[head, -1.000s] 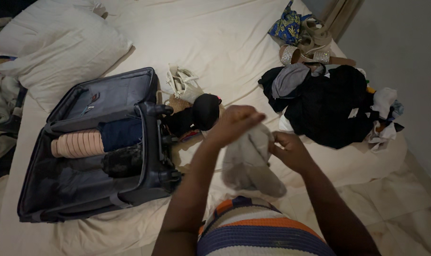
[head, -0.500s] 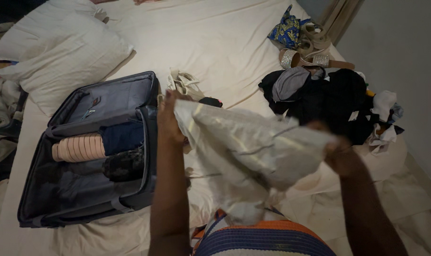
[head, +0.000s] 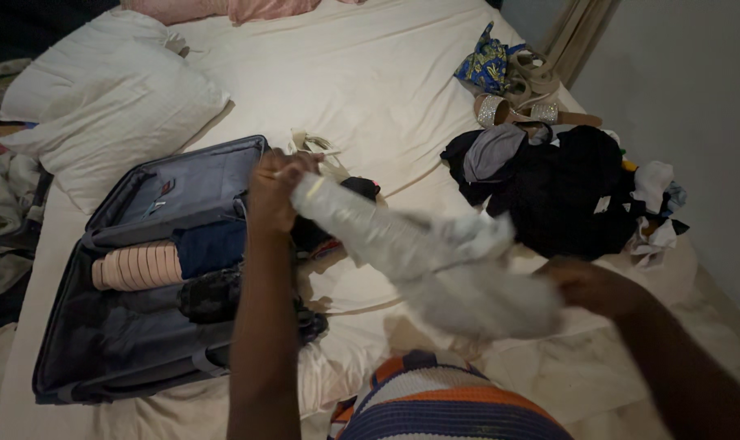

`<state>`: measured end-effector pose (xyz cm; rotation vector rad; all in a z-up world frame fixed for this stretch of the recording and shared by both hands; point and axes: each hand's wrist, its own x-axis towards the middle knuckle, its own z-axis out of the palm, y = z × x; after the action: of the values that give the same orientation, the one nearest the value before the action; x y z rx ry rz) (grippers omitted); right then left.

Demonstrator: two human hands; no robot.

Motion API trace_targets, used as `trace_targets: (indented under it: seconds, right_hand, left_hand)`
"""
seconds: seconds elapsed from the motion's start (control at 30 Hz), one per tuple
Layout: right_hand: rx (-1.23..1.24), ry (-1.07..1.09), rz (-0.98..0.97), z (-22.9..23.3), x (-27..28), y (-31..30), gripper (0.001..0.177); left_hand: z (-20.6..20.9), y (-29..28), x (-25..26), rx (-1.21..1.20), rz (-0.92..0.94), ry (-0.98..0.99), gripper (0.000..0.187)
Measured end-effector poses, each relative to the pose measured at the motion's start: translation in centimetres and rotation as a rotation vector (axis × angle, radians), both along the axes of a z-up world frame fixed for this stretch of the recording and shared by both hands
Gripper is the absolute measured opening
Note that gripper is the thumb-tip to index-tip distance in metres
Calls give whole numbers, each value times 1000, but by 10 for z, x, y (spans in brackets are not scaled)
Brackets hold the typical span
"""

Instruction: The person folds several clothing items on a bed and places them into an open suitcase. Items handled include a peach dress, blue jeans, a white top, a black top, and a grey top. The person folds each item by hand and places it into the suitcase.

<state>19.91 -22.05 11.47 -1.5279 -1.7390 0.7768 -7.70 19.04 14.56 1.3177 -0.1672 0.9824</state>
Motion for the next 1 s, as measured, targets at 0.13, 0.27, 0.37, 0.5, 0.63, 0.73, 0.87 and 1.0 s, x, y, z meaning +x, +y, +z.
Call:
trace_targets:
  seconds: [0.13, 0.27, 0.37, 0.5, 0.63, 0.73, 0.87, 1.0]
  right_hand:
    - [378, -424, 106, 35, -11, -17, 29]
    - [199, -121, 5, 72, -33, -38, 31]
    - [-114, -900, -361, 85, -10, -10, 38]
    - [110, -1468, -660, 99, 11, -4, 36]
    - [-278, -1290, -780, 97, 6, -10, 40]
    - [-42, -1161, -956, 98, 11, -10, 26]
    - [-156, -1144, -884, 87, 17, -18, 41]
    - [-16, -1203, -706, 71, 12, -31, 23]
  left_hand:
    - [12, 6, -21, 216, -3, 99, 29]
    - [24, 0, -35, 358, 34, 419, 25]
    - [38, -13, -43, 284, 76, 482, 33]
    - [59, -43, -44, 888, 169, 510, 13]
    - [78, -66, -46, 1245, 319, 502, 24]
    - [91, -72, -53, 1198, 362, 417, 27]
    - [93, -87, -58, 1111, 379, 364, 24]
    - [84, -96, -68, 1049, 465, 566, 19]
